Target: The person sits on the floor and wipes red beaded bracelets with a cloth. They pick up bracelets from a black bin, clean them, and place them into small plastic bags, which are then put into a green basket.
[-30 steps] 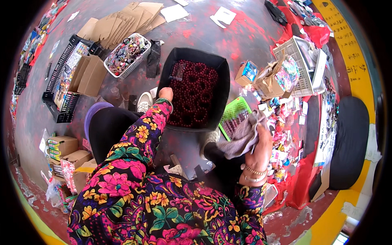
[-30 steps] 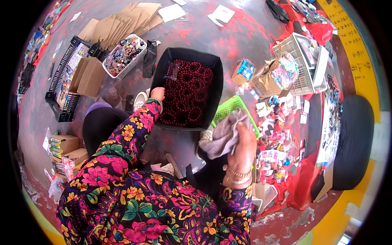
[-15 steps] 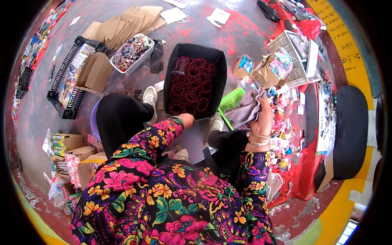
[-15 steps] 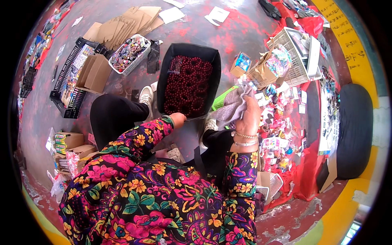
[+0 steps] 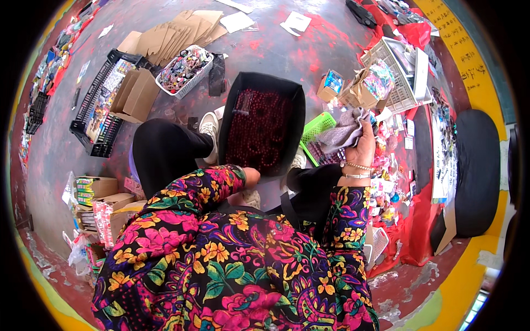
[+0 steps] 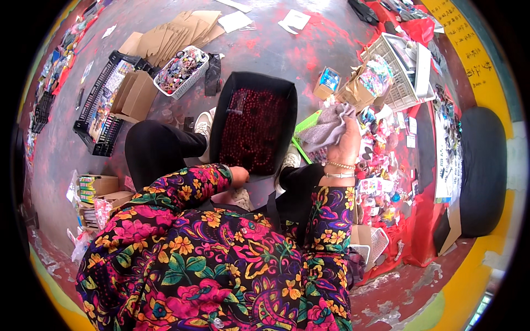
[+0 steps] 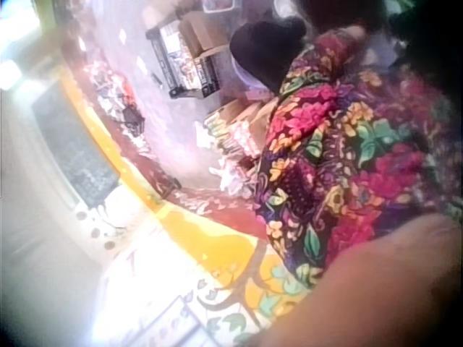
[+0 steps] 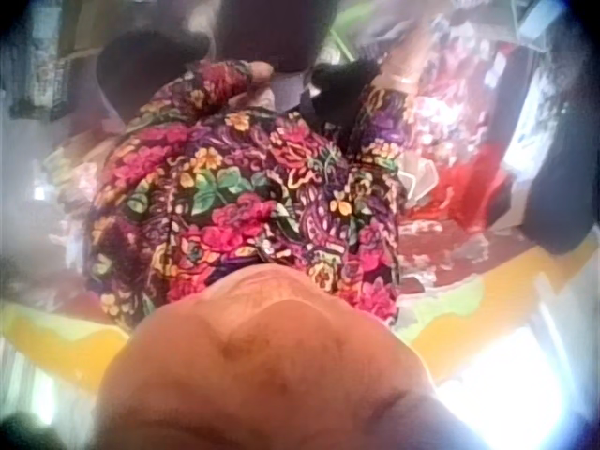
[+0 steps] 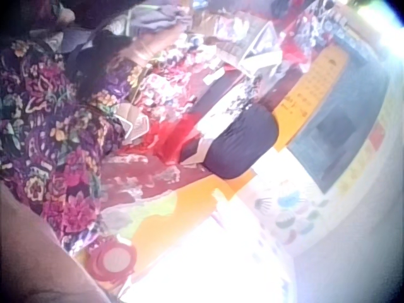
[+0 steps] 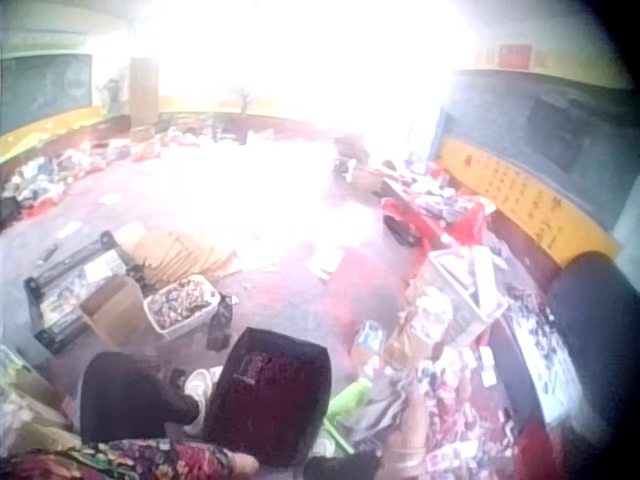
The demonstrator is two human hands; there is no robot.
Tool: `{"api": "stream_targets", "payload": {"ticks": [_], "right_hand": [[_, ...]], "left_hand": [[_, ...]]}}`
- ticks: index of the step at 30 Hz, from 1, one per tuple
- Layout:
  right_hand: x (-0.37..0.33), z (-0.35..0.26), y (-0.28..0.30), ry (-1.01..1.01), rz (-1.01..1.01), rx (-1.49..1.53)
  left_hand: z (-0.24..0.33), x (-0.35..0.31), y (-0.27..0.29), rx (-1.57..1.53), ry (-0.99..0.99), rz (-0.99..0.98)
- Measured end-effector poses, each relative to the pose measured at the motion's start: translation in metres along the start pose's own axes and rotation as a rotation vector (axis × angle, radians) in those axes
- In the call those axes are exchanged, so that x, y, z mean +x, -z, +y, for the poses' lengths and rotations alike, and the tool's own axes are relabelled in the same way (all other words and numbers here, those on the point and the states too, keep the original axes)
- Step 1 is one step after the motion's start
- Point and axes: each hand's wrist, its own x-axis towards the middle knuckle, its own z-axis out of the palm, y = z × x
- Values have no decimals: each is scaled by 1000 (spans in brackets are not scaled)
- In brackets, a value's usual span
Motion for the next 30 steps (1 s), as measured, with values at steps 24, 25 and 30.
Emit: {"api": "stream_targets", "payload": {"ticks": [24, 25, 30], "right_hand": [[-18, -39, 8, 285, 87, 67], [-24, -48, 20, 340, 153, 44], [-13, -61, 53, 389, 352, 31]], "left_hand": [[-222, 122, -63, -807, 512, 620], [-179, 124, -27, -1581, 714, 824], [-160, 103, 18, -2483, 877, 1135]]}}
